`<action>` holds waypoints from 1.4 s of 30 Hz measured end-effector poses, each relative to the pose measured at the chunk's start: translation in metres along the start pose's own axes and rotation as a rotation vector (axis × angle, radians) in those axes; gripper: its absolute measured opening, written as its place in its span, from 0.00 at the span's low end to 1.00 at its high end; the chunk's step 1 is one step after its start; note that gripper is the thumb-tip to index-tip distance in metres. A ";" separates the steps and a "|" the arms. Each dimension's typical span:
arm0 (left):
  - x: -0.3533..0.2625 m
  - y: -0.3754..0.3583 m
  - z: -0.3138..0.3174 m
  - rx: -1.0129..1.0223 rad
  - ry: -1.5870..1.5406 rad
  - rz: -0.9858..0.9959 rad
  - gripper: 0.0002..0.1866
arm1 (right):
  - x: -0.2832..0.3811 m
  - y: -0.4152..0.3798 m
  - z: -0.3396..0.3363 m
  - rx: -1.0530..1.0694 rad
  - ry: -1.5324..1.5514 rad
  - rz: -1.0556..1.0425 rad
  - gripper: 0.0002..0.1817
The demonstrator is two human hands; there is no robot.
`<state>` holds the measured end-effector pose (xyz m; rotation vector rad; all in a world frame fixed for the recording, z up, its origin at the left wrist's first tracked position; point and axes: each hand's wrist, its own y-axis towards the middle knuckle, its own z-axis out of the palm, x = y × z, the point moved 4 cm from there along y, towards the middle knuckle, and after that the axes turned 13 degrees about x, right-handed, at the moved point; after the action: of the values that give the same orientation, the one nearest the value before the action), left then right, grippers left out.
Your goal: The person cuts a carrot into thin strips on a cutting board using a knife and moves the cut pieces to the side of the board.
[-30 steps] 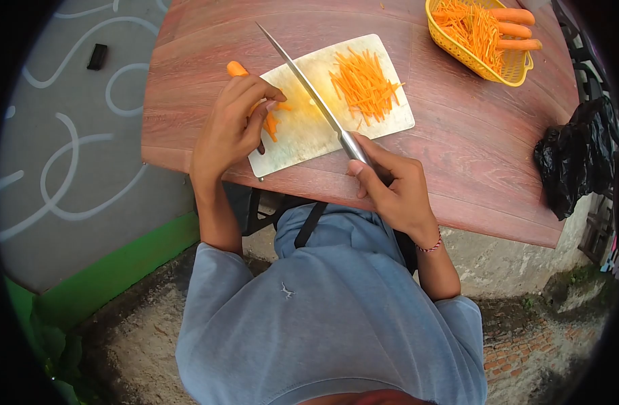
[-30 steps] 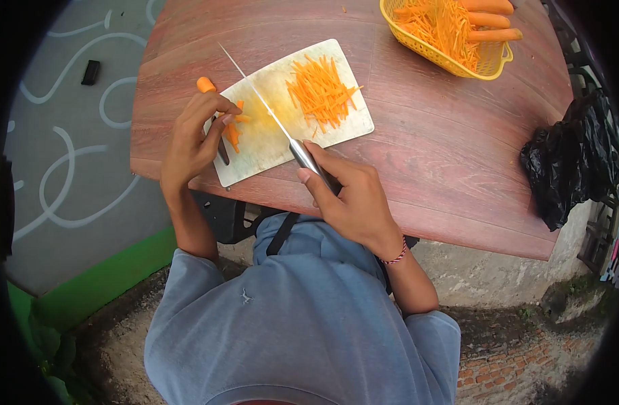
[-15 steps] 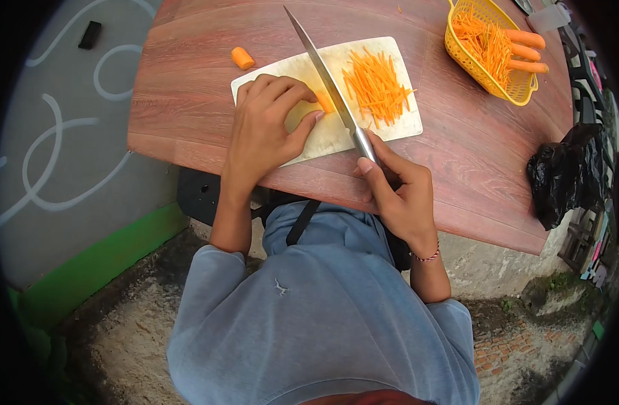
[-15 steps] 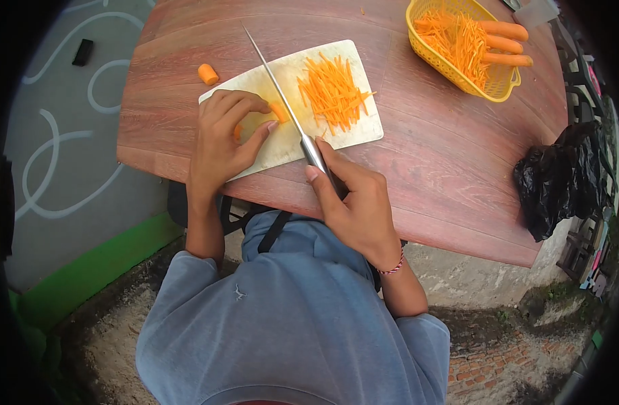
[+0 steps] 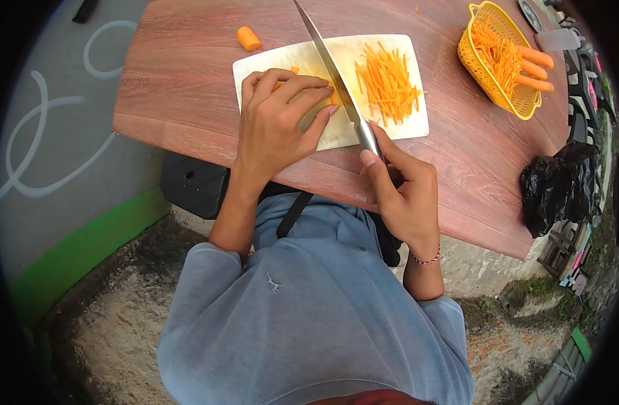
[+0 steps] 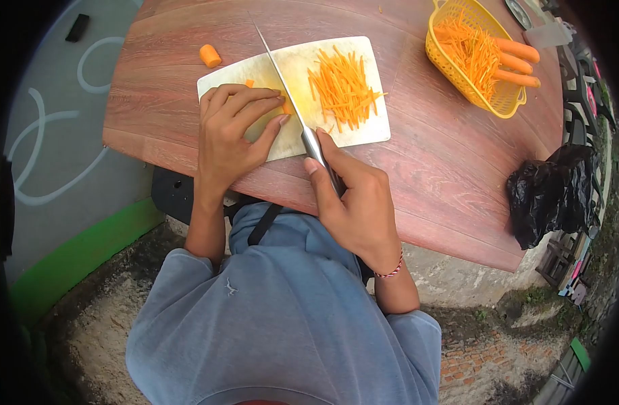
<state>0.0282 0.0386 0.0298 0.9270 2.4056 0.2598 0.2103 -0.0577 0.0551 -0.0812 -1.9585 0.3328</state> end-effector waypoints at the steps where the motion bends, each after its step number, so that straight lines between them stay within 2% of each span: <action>1: 0.000 -0.001 0.000 -0.001 -0.001 -0.002 0.09 | 0.001 0.000 0.000 -0.003 -0.001 -0.011 0.21; 8: 0.002 -0.001 0.002 -0.016 -0.020 0.009 0.09 | 0.003 -0.003 0.002 -0.009 -0.006 0.010 0.20; 10: 0.002 -0.001 0.001 -0.025 -0.034 -0.003 0.09 | 0.004 -0.005 0.003 -0.046 -0.006 -0.054 0.20; 20: 0.001 0.000 0.002 -0.023 -0.006 0.003 0.07 | 0.010 -0.011 0.012 -0.050 -0.090 -0.077 0.21; 29: 0.003 0.000 0.002 -0.045 0.000 0.022 0.05 | 0.020 -0.025 0.022 -0.033 -0.298 -0.115 0.24; 31: 0.003 -0.001 0.001 -0.043 0.001 0.021 0.05 | 0.017 -0.021 0.031 -0.091 -0.413 -0.166 0.25; 37: -0.001 -0.001 -0.002 -0.023 -0.005 0.015 0.09 | 0.022 0.016 0.029 -0.132 -0.401 -0.240 0.24; 42: -0.001 -0.001 -0.001 -0.023 -0.003 0.011 0.08 | 0.020 0.010 0.016 -0.083 -0.304 -0.188 0.23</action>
<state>0.0277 0.0370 0.0304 0.9296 2.3904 0.2899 0.1869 -0.0473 0.0648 0.1060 -2.2609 0.1459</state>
